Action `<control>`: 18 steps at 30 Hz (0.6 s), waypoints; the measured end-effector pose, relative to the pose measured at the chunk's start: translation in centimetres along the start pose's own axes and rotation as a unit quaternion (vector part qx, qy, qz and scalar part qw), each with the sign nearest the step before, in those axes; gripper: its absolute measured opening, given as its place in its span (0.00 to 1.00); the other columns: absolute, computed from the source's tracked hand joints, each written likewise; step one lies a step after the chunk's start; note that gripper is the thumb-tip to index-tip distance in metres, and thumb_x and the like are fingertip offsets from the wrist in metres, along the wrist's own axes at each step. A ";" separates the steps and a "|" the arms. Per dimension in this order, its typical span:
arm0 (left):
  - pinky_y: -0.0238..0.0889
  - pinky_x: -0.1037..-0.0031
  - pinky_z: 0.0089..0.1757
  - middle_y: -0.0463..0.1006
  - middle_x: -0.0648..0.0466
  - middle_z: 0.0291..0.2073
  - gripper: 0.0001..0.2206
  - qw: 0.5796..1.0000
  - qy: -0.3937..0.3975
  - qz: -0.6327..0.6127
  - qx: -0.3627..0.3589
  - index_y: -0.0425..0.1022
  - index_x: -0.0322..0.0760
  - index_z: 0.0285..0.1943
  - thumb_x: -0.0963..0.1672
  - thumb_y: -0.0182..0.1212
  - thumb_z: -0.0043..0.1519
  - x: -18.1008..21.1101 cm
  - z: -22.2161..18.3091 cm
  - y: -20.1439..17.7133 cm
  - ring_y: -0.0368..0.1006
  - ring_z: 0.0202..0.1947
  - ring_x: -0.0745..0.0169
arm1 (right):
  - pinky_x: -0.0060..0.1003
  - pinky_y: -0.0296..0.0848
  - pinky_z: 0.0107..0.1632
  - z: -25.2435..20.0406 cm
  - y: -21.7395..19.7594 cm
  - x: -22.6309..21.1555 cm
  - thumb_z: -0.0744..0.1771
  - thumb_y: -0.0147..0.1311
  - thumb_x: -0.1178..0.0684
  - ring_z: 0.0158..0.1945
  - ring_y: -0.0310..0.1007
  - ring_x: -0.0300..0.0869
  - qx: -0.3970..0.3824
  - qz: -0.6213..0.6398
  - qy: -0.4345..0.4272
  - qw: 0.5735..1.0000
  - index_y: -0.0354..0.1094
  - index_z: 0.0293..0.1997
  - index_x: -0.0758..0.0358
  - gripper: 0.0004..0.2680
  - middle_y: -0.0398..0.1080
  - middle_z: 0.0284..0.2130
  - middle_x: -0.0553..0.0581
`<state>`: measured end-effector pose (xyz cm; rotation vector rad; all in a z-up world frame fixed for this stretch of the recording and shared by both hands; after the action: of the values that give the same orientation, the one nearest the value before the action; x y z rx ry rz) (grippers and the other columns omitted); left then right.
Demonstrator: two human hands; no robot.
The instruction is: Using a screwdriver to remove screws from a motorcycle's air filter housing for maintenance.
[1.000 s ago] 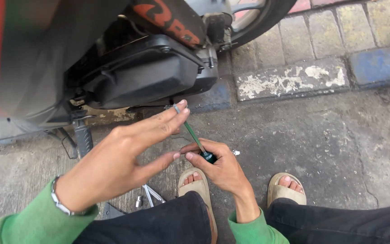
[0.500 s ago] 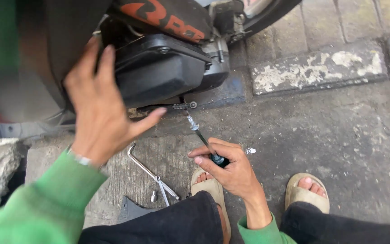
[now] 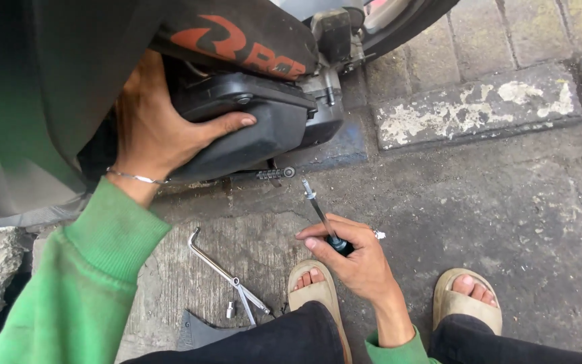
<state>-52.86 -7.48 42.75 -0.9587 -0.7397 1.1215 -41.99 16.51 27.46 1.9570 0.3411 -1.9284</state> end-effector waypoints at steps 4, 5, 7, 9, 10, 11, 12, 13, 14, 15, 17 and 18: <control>0.59 0.52 0.63 0.74 0.30 0.60 0.51 0.999 0.029 -0.021 0.018 0.63 0.19 0.68 0.63 0.81 0.52 -0.2 0.5 0.1 0.70 0.62 0.29 | 0.32 0.59 0.37 0.5 0.8 1.1 0.68 0.58 0.51 0.29 0.58 0.36 -0.007 0.005 0.006 1.000 0.82 0.41 0.64 0.09 0.60 0.23 0.47; 0.59 0.52 0.63 0.74 0.30 0.60 0.51 0.999 0.029 -0.023 0.019 0.63 0.19 0.68 0.63 0.81 0.52 -0.3 0.4 0.2 0.70 0.62 0.29 | 0.32 0.59 0.37 0.5 0.9 1.1 0.68 0.58 0.51 0.29 0.58 0.36 -0.006 0.004 0.006 1.000 0.82 0.41 0.64 0.09 0.60 0.23 0.47; 0.59 0.52 0.64 0.73 0.30 0.59 0.50 0.999 0.038 -0.021 0.014 0.63 0.20 0.67 0.63 0.78 0.53 -0.3 0.5 0.4 0.70 0.61 0.28 | 0.32 0.60 0.38 0.5 0.8 1.5 0.67 0.59 0.50 0.29 0.59 0.36 0.001 0.000 0.024 1.000 0.82 0.41 0.64 0.09 0.62 0.23 0.47; 0.60 0.53 0.63 0.74 0.30 0.58 0.49 0.998 0.048 -0.019 0.022 0.64 0.18 0.66 0.63 0.79 0.53 -0.3 0.5 0.3 0.71 0.61 0.28 | 0.32 0.61 0.37 0.5 0.6 1.4 0.67 0.58 0.49 0.29 0.60 0.36 0.008 -0.005 0.027 1.000 0.82 0.41 0.63 0.09 0.64 0.23 0.47; 0.61 0.53 0.62 0.75 0.29 0.57 0.49 0.998 0.058 -0.014 0.029 0.66 0.17 0.65 0.62 0.81 0.54 -0.2 0.5 0.2 0.72 0.60 0.28 | 0.32 0.62 0.37 0.5 0.5 1.3 0.67 0.58 0.49 0.29 0.62 0.37 0.012 -0.008 0.029 0.999 0.82 0.41 0.62 0.09 0.66 0.24 0.48; 0.61 0.53 0.62 0.75 0.29 0.57 0.49 0.998 0.060 -0.017 0.029 0.66 0.17 0.65 0.62 0.81 0.54 -0.1 0.5 0.3 0.72 0.60 0.28 | 0.32 0.62 0.37 0.4 0.5 1.3 0.67 0.58 0.49 0.29 0.62 0.37 0.016 -0.009 0.030 0.999 0.82 0.41 0.62 0.09 0.66 0.24 0.48; 0.61 0.52 0.62 0.75 0.29 0.57 0.48 0.998 0.060 -0.015 0.026 0.66 0.17 0.66 0.62 0.80 0.54 -0.1 0.5 0.2 0.71 0.60 0.28 | 0.33 0.62 0.37 0.4 0.5 1.3 0.68 0.58 0.48 0.29 0.61 0.36 0.014 -0.009 0.037 0.999 0.83 0.41 0.62 0.09 0.65 0.24 0.47; 0.61 0.52 0.62 0.74 0.29 0.58 0.48 0.998 0.060 -0.014 0.024 0.65 0.17 0.66 0.62 0.79 0.55 -0.1 0.5 0.1 0.71 0.60 0.27 | 0.33 0.61 0.38 0.4 0.5 1.3 0.68 0.58 0.48 0.29 0.60 0.36 0.012 -0.010 0.043 0.999 0.83 0.42 0.61 0.10 0.63 0.24 0.47; 0.61 0.52 0.62 0.74 0.29 0.58 0.48 0.998 0.060 -0.014 0.025 0.65 0.17 0.66 0.62 0.79 0.55 0.0 0.6 0.0 0.71 0.60 0.27 | 0.33 0.61 0.38 0.4 0.5 1.3 0.68 0.58 0.48 0.29 0.60 0.36 0.012 -0.011 0.042 0.999 0.83 0.42 0.61 0.10 0.63 0.24 0.47; 0.61 0.52 0.62 0.74 0.29 0.57 0.47 0.998 0.058 -0.021 0.021 0.66 0.17 0.65 0.61 0.79 0.55 0.1 0.7 0.0 0.71 0.60 0.27 | 0.33 0.63 0.39 0.4 0.5 1.4 0.67 0.58 0.49 0.29 0.62 0.36 0.015 -0.006 0.052 0.999 0.83 0.41 0.61 0.09 0.66 0.24 0.47; 0.60 0.51 0.62 0.74 0.29 0.57 0.46 0.998 0.055 -0.028 0.017 0.66 0.18 0.65 0.61 0.79 0.56 0.1 0.7 0.1 0.70 0.60 0.27 | 0.33 0.65 0.41 0.5 0.5 1.8 0.67 0.58 0.50 0.30 0.64 0.36 0.019 -0.002 0.063 0.998 0.82 0.41 0.61 0.08 0.68 0.25 0.47; 0.61 0.51 0.61 0.74 0.30 0.56 0.46 0.998 0.054 -0.027 0.016 0.66 0.18 0.64 0.61 0.79 0.56 0.1 0.7 0.1 0.71 0.59 0.28 | 0.35 0.69 0.43 0.5 0.4 2.0 0.67 0.58 0.50 0.34 0.71 0.37 0.025 -0.003 0.073 0.997 0.82 0.41 0.60 0.08 0.74 0.30 0.49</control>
<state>-53.48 -7.23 42.94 -0.9601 -0.6551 1.0236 -42.15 15.73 25.49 2.1363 0.3403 -1.8187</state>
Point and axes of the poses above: each hand's wrist, its own z-axis towards the middle knuckle, its own y-axis out of the palm, x = y × z, the point moved 6 cm from there along z, towards the middle knuckle
